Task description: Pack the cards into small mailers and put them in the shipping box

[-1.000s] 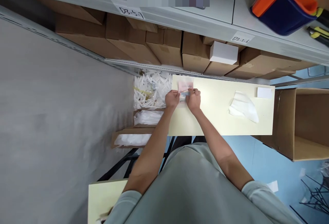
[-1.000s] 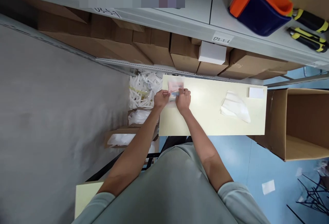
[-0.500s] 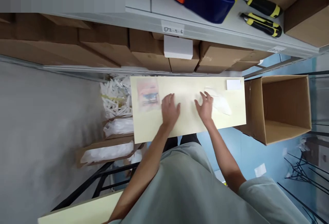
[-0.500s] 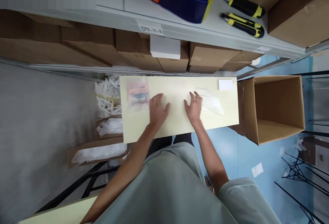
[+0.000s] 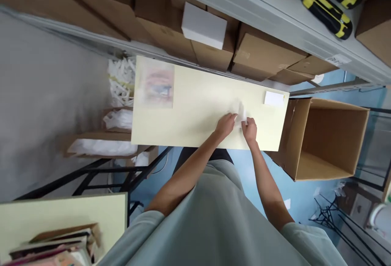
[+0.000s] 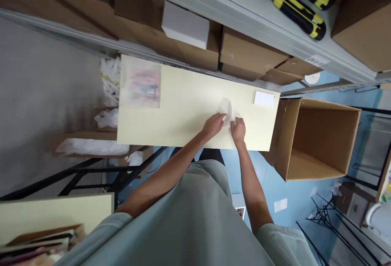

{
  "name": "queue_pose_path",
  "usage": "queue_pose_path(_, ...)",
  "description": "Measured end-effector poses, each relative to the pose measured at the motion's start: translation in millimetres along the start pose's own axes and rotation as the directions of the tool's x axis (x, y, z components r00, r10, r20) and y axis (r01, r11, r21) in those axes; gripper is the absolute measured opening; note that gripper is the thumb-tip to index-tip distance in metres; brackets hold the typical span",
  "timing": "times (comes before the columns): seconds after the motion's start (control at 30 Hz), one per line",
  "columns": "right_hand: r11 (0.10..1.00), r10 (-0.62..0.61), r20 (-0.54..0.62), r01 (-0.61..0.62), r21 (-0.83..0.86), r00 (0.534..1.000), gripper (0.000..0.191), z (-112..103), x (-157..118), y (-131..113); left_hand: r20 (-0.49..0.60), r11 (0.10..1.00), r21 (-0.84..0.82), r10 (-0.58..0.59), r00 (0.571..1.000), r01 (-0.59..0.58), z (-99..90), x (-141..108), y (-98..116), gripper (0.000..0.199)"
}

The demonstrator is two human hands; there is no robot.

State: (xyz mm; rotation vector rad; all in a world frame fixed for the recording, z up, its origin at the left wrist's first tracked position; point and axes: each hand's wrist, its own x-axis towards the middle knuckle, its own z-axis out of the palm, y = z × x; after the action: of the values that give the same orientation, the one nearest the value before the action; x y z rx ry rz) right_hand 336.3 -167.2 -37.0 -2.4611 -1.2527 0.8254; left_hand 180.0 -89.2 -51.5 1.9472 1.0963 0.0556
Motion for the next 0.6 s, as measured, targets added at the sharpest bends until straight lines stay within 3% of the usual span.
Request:
queue_pose_path(0.1, 0.982, -0.169, 0.115, 0.158, 0.099, 0.979, 0.032, 11, -5, -40, -0.068, 0.981, -0.170, -0.112, 0.991, 0.099, -19.6, -35, -23, 0.048)
queue_pose_path(0.2, 0.932, -0.319, 0.192, 0.270, 0.243, 0.928, 0.062, 30, -22, -90, -0.184, 0.928, -0.348, -0.203, 0.962, 0.130, -48.3, -88, -49, 0.066)
queue_pose_path(0.27, 0.888, -0.421, 0.257, 0.337, 0.314, 0.870, 0.079, 47, -36, -128, -0.271, 0.904, -0.412, -0.242, 0.932, 0.115, -69.0, -127, -67, 0.064)
queue_pose_path(0.33, 0.818, -0.557, 0.319, 0.440, 0.371, 0.767, 0.078, 68, -51, -167, -0.367, 0.887, -0.448, -0.297, 0.881, 0.112, -88.2, -168, -87, 0.054)
queue_pose_path(0.4, 0.718, -0.693, 0.357, 0.561, 0.412, 0.626, 0.062, 95, -66, -207, -0.461, 0.864, -0.485, -0.382, 0.801, 0.133, -104.1, -207, -109, 0.046)
queue_pose_path(0.47, 0.621, -0.781, 0.403, 0.659, 0.423, 0.477, 0.046, 127, -83, -249, -0.532, 0.825, -0.538, -0.492, 0.689, 0.173, -116.2, -243, -136, 0.037)
queue_pose_path(0.6, 0.502, -0.808, 0.535, 0.766, 0.402, 0.248, 0.036, 201, -124, -325, -0.567, 0.683, -0.683, -0.720, 0.401, 0.261, -131.3, -311, -205, 0.026)
